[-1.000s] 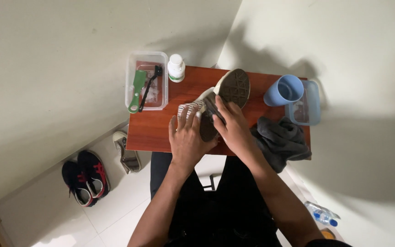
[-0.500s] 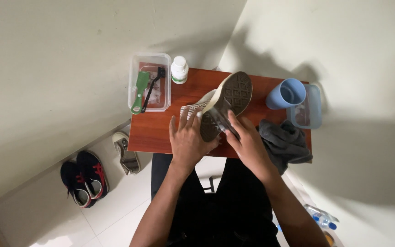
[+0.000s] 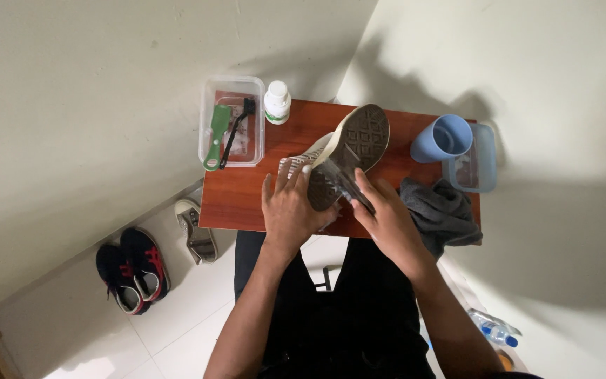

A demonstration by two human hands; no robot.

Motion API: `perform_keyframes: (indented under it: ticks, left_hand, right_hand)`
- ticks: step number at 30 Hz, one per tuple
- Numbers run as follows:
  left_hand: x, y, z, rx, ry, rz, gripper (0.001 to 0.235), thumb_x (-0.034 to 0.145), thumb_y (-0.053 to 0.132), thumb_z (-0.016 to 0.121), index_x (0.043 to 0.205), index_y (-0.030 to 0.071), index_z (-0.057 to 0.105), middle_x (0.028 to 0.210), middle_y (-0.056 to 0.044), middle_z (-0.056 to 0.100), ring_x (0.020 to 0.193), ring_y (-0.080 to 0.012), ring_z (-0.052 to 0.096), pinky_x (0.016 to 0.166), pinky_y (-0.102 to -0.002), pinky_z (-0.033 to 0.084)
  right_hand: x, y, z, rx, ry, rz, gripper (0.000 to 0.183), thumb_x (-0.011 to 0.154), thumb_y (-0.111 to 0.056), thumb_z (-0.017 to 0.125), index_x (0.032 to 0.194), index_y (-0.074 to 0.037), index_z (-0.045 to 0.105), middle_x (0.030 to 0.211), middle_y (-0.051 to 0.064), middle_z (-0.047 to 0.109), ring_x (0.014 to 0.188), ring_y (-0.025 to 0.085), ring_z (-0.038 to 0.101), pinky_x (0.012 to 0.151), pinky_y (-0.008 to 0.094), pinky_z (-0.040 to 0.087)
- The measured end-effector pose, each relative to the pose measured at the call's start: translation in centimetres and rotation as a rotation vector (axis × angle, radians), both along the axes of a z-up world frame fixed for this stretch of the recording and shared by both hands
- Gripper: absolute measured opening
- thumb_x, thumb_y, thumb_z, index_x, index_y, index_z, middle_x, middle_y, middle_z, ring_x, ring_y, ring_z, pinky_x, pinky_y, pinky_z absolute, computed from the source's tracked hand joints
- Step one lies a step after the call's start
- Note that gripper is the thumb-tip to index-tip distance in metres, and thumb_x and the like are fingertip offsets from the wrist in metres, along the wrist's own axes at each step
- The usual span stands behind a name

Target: The person cleans the sole of a white sneaker using a grey cloth and a brush. They wipe the bottom of the shoe with the cloth, then use the brush to scrub the tread pattern, and finally wipe it again with the cloth.

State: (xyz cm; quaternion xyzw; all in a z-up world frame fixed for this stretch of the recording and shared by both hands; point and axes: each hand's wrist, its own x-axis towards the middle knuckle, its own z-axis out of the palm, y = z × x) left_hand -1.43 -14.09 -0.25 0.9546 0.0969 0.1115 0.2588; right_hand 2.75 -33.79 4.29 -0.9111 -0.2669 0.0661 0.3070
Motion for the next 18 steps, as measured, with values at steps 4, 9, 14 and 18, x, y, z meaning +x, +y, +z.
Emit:
perform_keyframes:
  ticks: [4,9,14,18]
  left_hand:
    - [0.0,-0.1,0.0,0.028,-0.022,0.007,0.090,0.055,0.060,0.078,0.132,0.014,0.065,0.133,-0.002,0.070,0.140,-0.0256,0.051,0.114,-0.058,0.035]
    - [-0.1,-0.1,0.4,0.093,-0.057,-0.001,0.090,0.056,0.062,0.078,0.132,0.014,0.066,0.133,-0.002,0.070,0.138,-0.0250,0.053,0.113,-0.056,0.036]
    - [0.0,0.0,0.3,0.061,-0.018,-0.021,0.094,0.056,0.065,0.079,0.134,0.014,0.064,0.136,-0.002,0.068,0.140,-0.0252,0.051,0.113,-0.057,0.037]
    - [0.1,0.3,0.0,0.004,0.040,-0.025,0.097,0.059,0.066,0.077,0.139,0.014,0.060,0.142,-0.002,0.064,0.142,-0.0273,0.049,0.113,-0.059,0.035]
  right_hand:
    - [0.8,1.2,0.5,-0.011,-0.004,-0.011,0.055,0.102,-0.025,0.055,0.154,-0.007,0.047,0.100,0.023,0.061,0.089,0.037,0.065,0.067,0.040,0.055]
    - [4.1,5.1,0.4,0.009,-0.141,0.090,0.054,0.103,-0.028,0.054,0.152,-0.006,0.048,0.104,0.018,0.061,0.095,0.035,0.065,0.070,0.041,0.058]
    - [3.2,3.5,-0.1,0.011,-0.144,0.096,0.054,0.102,-0.023,0.055,0.152,-0.004,0.047,0.105,0.021,0.061,0.097,0.041,0.065,0.072,0.045,0.058]
    - [0.6,0.7,1.5,-0.006,0.050,-0.029,0.057,0.102,-0.024,0.052,0.155,-0.004,0.043,0.110,0.026,0.061,0.098,0.043,0.065,0.071,0.047,0.057]
